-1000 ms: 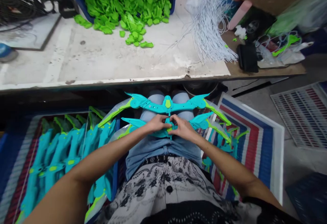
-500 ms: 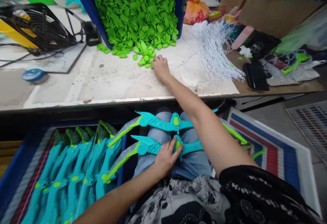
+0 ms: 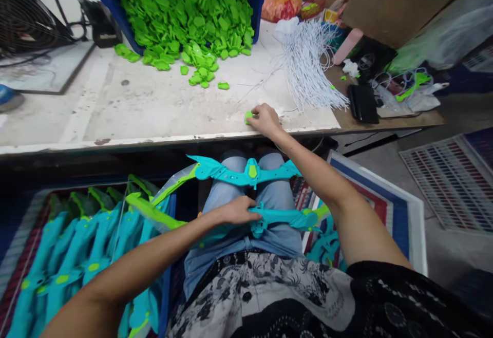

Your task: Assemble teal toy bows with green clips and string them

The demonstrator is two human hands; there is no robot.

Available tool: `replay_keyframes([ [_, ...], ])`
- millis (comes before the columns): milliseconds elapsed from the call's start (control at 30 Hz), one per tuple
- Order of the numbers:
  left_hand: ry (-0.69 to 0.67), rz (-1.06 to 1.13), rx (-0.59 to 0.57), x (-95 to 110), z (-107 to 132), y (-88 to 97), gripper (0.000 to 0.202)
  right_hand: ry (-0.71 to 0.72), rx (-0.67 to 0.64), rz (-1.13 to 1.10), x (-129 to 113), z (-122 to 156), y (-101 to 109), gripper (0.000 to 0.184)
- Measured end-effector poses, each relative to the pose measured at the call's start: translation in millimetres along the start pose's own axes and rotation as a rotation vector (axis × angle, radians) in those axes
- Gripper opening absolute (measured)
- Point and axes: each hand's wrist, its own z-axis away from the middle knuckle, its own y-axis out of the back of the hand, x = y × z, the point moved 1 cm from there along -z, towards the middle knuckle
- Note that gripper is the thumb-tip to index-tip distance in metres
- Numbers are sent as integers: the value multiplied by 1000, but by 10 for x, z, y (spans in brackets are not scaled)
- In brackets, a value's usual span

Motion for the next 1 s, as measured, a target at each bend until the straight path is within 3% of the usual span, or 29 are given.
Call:
replay_keyframes([
  [100,55,144,-46,-115,-155,27,37,160,42,52,78,-37,-14,36],
  [200,60,251,-72,-190,-205,33,41,380,-48,26,133,-107,-48,27],
  [300,67,395,-119,-210,-202,34,45,456,-12,-28,171,50,-30,21],
  [400,60,525,-128,-238,-214,37,47,535,25,-129,171,660,38,24],
  [500,76,563,-79,-304,-256,22,46,634,-46,-167,177,1605,61,24],
  [600,111,641,-92,-353,-295,-21,48,620,-84,-145,237,2439,-40,21],
  [667,108,683,-112,-356,-308,-47,51,573,-116,-124,282,2761,-142,21],
  [867,75,692,-132,-312,-285,-47,52,297,-320,-97,258,2941,-264,28],
  [1000,-7,422,-85,-302,-260,-19,54,100,-260,-126,208,2970,-275,22],
])
